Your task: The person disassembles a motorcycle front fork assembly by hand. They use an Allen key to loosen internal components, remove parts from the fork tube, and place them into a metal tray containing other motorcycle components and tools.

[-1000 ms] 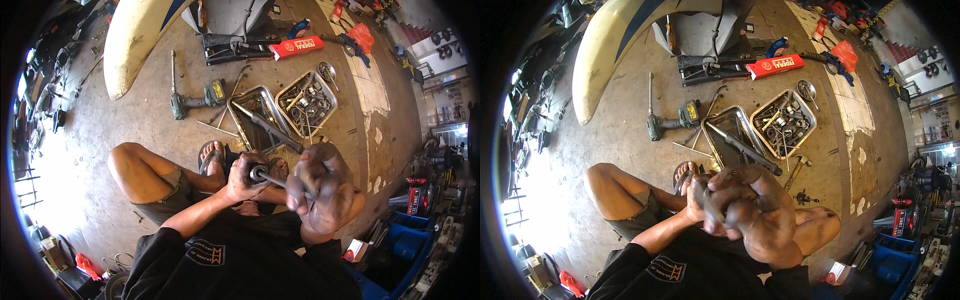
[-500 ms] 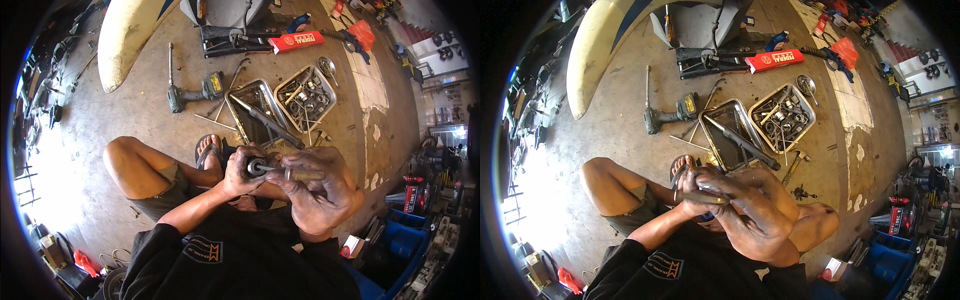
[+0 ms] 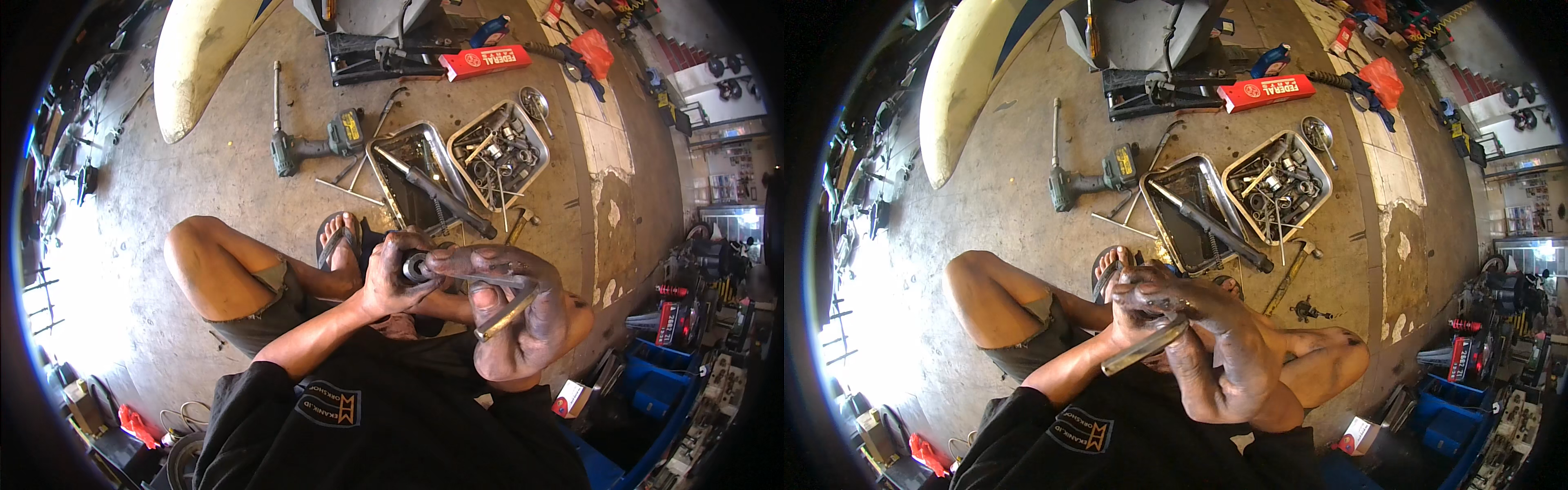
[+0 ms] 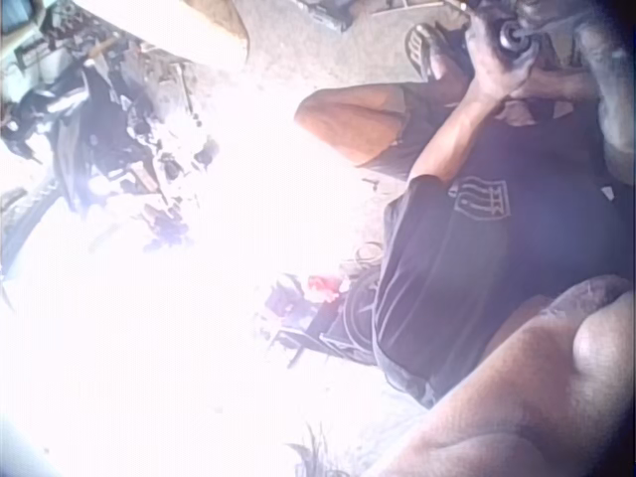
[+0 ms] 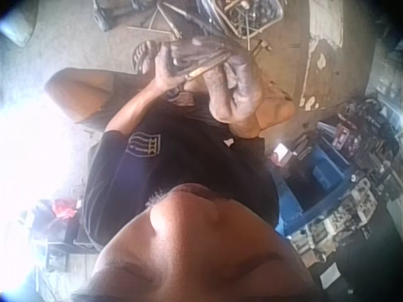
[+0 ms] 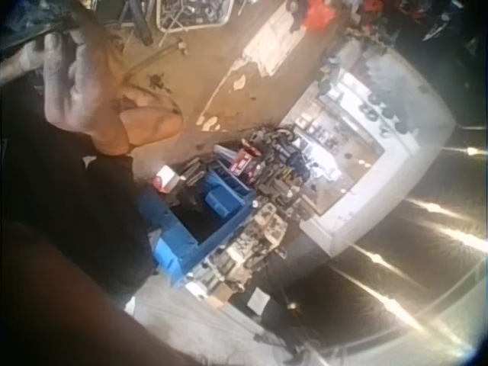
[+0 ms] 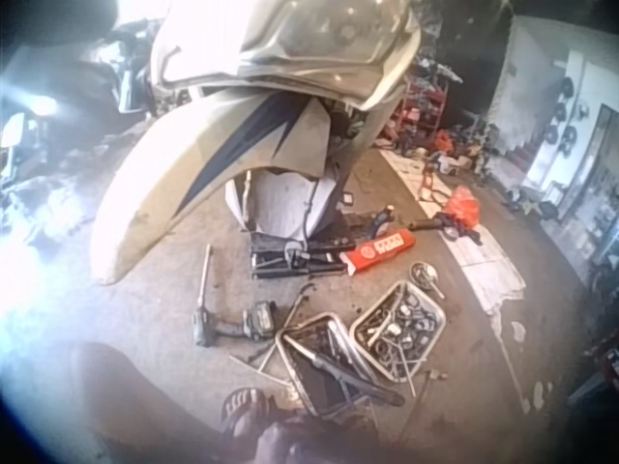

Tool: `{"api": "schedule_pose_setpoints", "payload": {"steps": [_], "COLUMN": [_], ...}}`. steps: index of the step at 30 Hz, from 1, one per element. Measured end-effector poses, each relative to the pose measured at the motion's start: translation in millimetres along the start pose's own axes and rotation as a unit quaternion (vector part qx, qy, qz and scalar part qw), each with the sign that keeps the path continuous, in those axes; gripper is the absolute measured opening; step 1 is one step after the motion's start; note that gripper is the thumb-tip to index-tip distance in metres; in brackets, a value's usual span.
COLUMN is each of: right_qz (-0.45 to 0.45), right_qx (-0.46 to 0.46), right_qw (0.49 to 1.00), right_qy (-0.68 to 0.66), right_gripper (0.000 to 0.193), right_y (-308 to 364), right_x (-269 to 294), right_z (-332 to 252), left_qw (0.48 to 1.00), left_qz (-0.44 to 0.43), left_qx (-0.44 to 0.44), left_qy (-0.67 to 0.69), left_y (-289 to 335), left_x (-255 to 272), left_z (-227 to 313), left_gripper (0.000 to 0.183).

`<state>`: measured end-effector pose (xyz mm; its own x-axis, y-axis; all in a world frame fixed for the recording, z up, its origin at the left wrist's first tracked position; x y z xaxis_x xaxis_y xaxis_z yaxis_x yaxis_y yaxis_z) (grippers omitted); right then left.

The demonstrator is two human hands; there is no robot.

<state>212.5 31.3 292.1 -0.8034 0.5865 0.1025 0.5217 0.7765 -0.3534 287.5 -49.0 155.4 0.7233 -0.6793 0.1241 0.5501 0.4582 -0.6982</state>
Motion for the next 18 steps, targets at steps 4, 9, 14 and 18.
{"api": "schedule_pose_setpoints", "payload": {"steps": [4,9,14,18], "right_qz": [0.009,0.025,0.013,0.016], "right_qx": [0.086,0.033,0.018,-0.019], "right_qw": [0.986,0.985,0.994,0.998], "right_qy": [0.141,0.167,0.11,0.055], "right_gripper": [0.035,0.03,0.03,0.027], "right_y": [-14,-7,-4,6], "right_x": [-4,1,-1,1], "right_z": [-8,-4,-1,9], "left_qw": [1.0,1.0,0.999,0.999], "left_qz": [-0.012,0.012,0.03,0.02], "left_qx": [0.002,0.016,-0.034,-0.023], "left_qy": [-0.007,0.019,-0.004,0.024], "left_y": [5,2,-2,-3], "left_x": [1,3,5,1], "left_z": [-6,-5,4,1], "left_gripper": [0.053,0.05,0.047,0.048]}}
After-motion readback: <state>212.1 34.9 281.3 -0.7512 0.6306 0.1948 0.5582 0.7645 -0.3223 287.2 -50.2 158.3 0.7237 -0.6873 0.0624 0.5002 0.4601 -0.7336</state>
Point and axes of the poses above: each hand's wrist, its own y-axis away from the middle knuckle, its own x-axis out of the back of the hand, z = x × y, the point moved 6 cm from there along -y, towards the middle knuckle, and after that the axes turned 9 degrees about -x, right-handed, at the moved point
